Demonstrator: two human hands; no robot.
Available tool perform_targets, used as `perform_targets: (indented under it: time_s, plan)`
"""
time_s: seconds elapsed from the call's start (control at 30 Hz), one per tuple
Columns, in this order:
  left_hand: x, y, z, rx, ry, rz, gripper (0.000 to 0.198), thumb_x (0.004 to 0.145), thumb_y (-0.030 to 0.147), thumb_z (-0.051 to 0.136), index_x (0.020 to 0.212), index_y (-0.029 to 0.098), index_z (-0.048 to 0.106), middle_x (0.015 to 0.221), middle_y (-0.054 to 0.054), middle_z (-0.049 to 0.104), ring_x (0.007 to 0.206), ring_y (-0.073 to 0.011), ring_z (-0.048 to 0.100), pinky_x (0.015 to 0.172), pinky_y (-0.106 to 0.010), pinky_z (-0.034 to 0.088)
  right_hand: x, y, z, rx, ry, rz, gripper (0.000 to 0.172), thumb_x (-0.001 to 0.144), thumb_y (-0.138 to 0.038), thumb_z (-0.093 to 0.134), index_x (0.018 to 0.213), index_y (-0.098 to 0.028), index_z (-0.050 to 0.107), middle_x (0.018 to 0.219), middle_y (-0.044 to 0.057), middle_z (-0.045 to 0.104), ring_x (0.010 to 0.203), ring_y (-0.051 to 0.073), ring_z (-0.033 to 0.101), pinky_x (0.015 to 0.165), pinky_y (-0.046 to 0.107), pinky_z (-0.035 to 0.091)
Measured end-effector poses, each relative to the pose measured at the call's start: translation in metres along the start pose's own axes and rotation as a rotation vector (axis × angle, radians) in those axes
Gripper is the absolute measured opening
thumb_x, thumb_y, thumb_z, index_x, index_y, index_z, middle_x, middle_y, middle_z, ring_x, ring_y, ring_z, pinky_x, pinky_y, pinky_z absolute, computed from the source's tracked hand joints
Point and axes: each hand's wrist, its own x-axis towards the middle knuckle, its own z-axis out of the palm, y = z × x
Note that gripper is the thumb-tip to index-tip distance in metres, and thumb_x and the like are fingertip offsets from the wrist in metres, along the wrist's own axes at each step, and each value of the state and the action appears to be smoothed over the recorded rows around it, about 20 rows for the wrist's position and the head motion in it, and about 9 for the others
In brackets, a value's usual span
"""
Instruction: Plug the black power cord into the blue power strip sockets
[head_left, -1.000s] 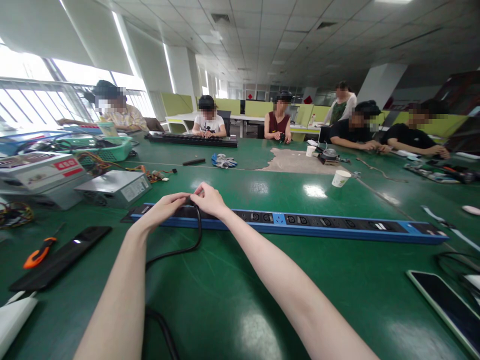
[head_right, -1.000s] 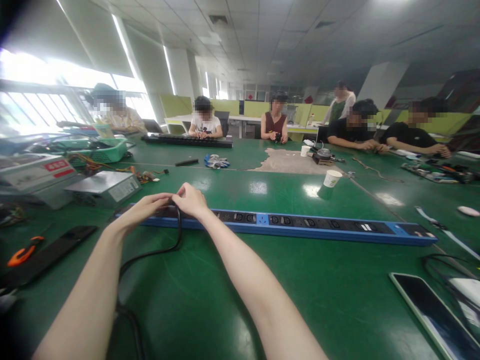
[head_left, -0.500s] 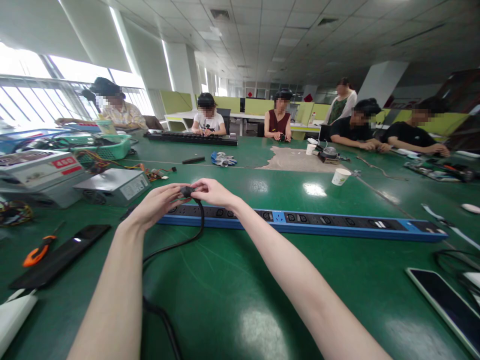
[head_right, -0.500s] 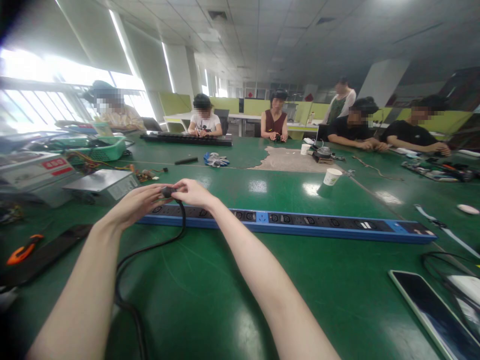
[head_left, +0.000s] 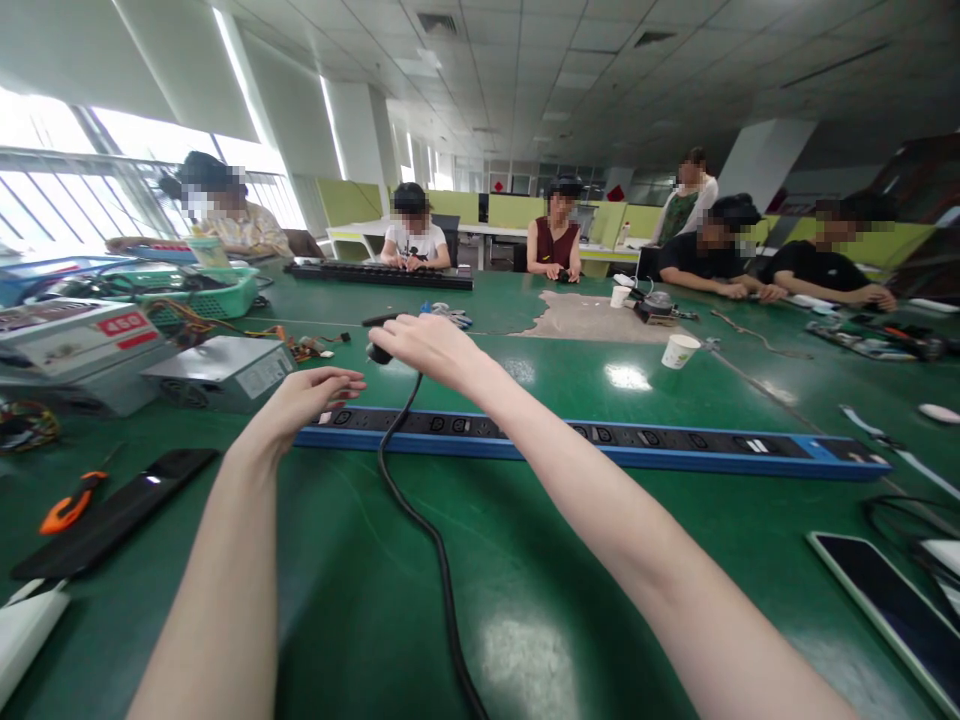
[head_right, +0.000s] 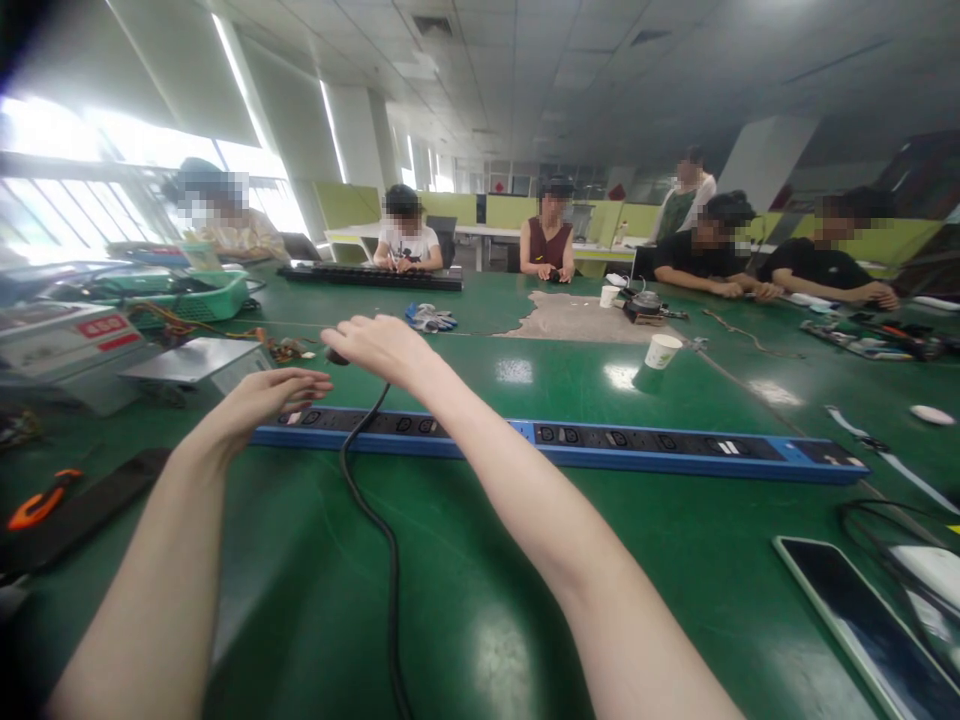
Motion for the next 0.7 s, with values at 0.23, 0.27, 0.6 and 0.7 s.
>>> perform_targets:
  time_s: [0.23,0.27,0.6,0.7]
  plan:
    - [0.009,-0.022,0.002,0.143,0.034,-0.078,0.054,0.067,0.044,0.078,0.11,0.012,0.076,0.105,-0.013,0.078,0.087,-0.0221,0.07,0.066,-0.025,0.054,-0.002,-0.022,0.038,-0.037,-0.263,-0.22,0.018,0.104,-0.015,0.048,0.112,-0.016,0.064,0.104,0.009,0.072,0.097,0.022,0.068,0.064,0.029,0.045]
    - [0.01,-0.024,0.002,0.148,0.031,-0.082,0.054,0.065,0.044,0.078,0.108,0.012,0.077,0.102,-0.012,0.079,0.085,-0.0221,0.07,0.066,-0.026,0.054,-0.001,-0.024,0.04,-0.03,-0.276,-0.219,0.02,0.105,-0.015,0.047,0.114,-0.016,0.065,0.104,0.009,0.073,0.095,0.022,0.069,0.064,0.029,0.045]
    - [0.018,-0.045,-0.006,0.198,-0.011,-0.058,0.046,0.062,0.04,0.075,0.1,0.013,0.078,0.081,-0.006,0.076,0.076,-0.0203,0.068,0.066,-0.027,0.051,0.023,-0.042,0.051,0.145,-0.397,-0.216,0.033,0.107,-0.026,0.045,0.095,-0.013,0.073,0.103,0.016,0.077,0.09,0.023,0.073,0.068,0.031,0.045]
    - [0.016,-0.043,-0.004,0.205,-0.009,-0.061,0.047,0.062,0.039,0.075,0.102,0.014,0.078,0.085,-0.007,0.077,0.079,-0.0214,0.068,0.069,-0.028,0.052,0.02,-0.04,0.048,0.112,-0.405,-0.222,0.028,0.105,-0.021,0.046,0.101,-0.014,0.073,0.1,0.014,0.077,0.091,0.024,0.074,0.069,0.031,0.046]
